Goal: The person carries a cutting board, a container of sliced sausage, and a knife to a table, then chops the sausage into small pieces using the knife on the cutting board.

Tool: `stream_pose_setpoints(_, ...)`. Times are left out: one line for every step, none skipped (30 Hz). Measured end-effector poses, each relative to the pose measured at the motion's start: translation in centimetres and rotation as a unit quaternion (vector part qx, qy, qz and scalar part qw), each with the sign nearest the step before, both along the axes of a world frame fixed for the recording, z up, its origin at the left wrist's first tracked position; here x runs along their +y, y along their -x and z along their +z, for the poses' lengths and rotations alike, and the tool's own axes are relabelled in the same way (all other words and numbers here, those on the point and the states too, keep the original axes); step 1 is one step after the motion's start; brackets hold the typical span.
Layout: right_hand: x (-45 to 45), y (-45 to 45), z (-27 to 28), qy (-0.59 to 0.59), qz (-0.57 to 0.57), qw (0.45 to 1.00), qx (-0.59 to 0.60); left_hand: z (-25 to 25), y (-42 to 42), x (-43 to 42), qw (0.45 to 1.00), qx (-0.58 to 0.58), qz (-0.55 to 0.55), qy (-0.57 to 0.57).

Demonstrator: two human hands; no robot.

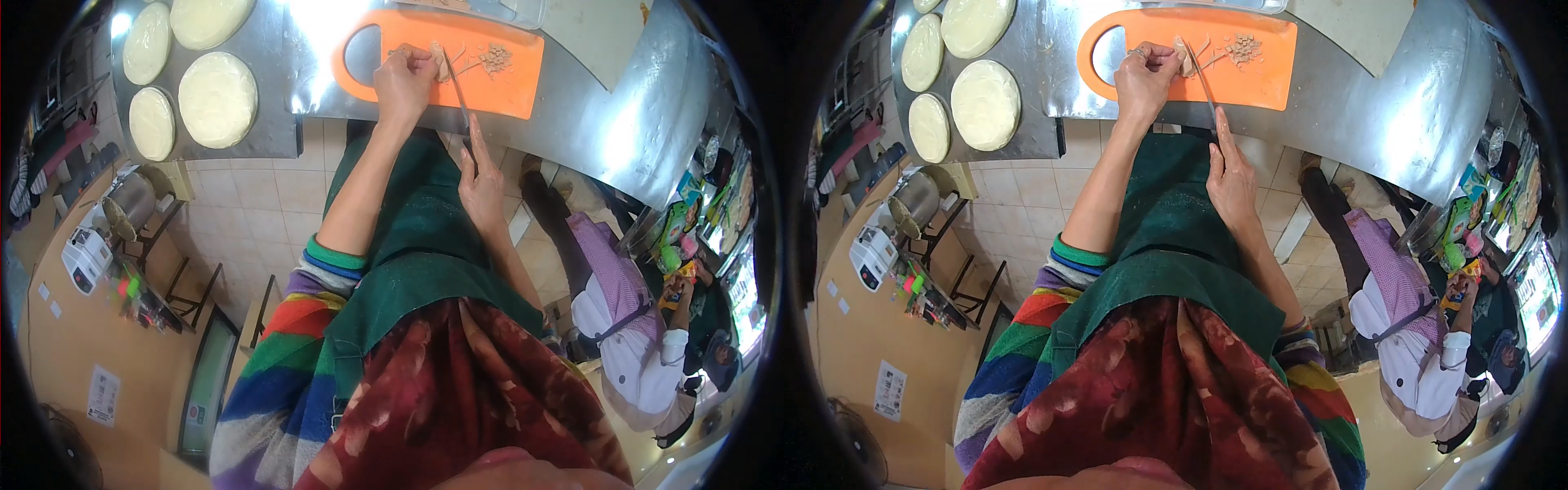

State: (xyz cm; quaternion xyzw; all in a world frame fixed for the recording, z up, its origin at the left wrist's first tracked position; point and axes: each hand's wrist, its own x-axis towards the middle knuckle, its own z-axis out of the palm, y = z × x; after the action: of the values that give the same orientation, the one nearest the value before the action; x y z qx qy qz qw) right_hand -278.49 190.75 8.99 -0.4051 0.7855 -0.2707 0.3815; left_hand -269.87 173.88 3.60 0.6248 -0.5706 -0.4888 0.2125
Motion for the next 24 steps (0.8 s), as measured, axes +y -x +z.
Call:
stream_pose_setpoints(0.3,-0.1,0.1,-0.017,-0.007,1.000,-0.020,0.1,0.0,0.0,1.000,-0.007,-0.003,0.008)
stream_pose_setpoints(0.6,-0.3,0.1,-0.033,-0.015,0.999,-0.040,0.2,0.0,0.0,1.000,-0.014,-0.007,0.016)
stream_pose_setpoints(1.0,-0.4,0.0,-0.034,-0.015,0.999,-0.039,0.2,0.0,0.0,0.999,-0.020,-0.011,0.025)
stream_pose_setpoints(1.4,-0.6,-0.2,-0.034,-0.015,0.999,-0.038,0.3,0.1,0.0,0.999,-0.022,-0.010,0.021)
stream_pose_setpoints(1.7,-0.8,-0.4,-0.034,-0.015,0.999,-0.036,0.4,0.1,0.0,1.000,-0.024,-0.009,0.017)
stream_pose_setpoints(1.8,-0.9,-0.7,-0.036,-0.014,0.999,-0.029,0.3,0.0,0.0,1.000,-0.026,-0.008,0.012)
stream_pose_setpoints(1.9,-1.1,-1.1,-0.039,-0.014,0.999,-0.021,0.2,0.0,0.1,1.000,-0.021,-0.007,0.011)
stream_pose_setpoints(1.9,-1.1,-1.4,-0.041,-0.014,0.999,-0.013,0.1,0.0,0.0,1.000,-0.014,-0.007,0.010)
stream_pose_setpoints(1.7,-1.2,-1.8,-0.023,-0.006,1.000,0.018,0.0,0.0,0.1,1.000,-0.007,-0.005,0.010)
stream_pose_setpoints(1.4,-1.3,-2.2,-0.005,0.003,0.999,0.048,-0.1,0.0,0.1,1.000,-0.007,-0.007,0.011)
stream_pose_setpoints(1.0,-1.3,-2.6,0.015,0.011,0.997,0.078,-0.2,-0.1,0.1,1.000,-0.007,-0.008,0.014)
stream_pose_setpoints(0.8,-1.2,-2.8,0.016,0.014,0.996,0.090,-0.2,-0.1,0.0,1.000,-0.008,-0.009,0.017)
stream_pose_setpoints(0.6,-1.1,-3.0,0.015,0.015,0.995,0.101,-0.2,-0.1,0.1,1.000,-0.005,-0.008,0.013)
stream_pose_setpoints(0.7,-1.0,-3.0,0.014,0.017,0.994,0.105,-0.2,-0.2,0.1,1.000,-0.002,-0.007,0.008)
stream_pose_setpoints(0.6,-0.9,-2.9,0.013,0.018,0.994,0.109,-0.2,-0.1,0.0,1.000,0.002,-0.005,0.005)
stream_pose_setpoints(0.8,-0.7,-2.7,0.010,0.021,0.994,0.107,-0.1,0.0,0.1,1.000,-0.002,-0.005,0.011)
stream_pose_setpoints(1.0,-0.7,-2.4,0.007,0.023,0.994,0.104,0.0,0.0,0.2,1.000,-0.007,-0.006,0.017)
stream_pose_setpoints(1.3,-0.7,-2.3,0.024,0.020,0.994,0.107,0.0,0.0,0.1,1.000,-0.011,-0.005,0.024)
stream_pose_setpoints(1.9,-0.9,-2.1,0.039,0.018,0.993,0.110,0.1,0.0,0.1,1.000,-0.010,-0.006,0.024)
stream_pose_setpoints(2.1,-0.8,-2.1,0.054,0.015,0.992,0.114,0.0,0.0,0.0,1.000,-0.009,-0.006,0.023)
stream_pose_setpoints(2.1,-0.7,-2.0,0.039,0.019,0.993,0.109,-0.1,0.0,0.1,1.000,-0.007,-0.007,0.022)
stream_pose_setpoints(2.1,-0.6,-2.0,0.023,0.023,0.994,0.104,-0.4,0.0,0.1,1.000,-0.002,-0.004,0.022)
stream_pose_setpoints(2.1,-0.5,-1.9,0.007,0.026,0.995,0.099,-0.8,-0.1,0.2,1.000,0.003,-0.002,0.023)
stream_pose_setpoints(1.8,-0.3,-1.9,0.002,0.021,0.996,0.089,-0.9,0.0,0.2,1.000,0.007,-0.001,0.024)
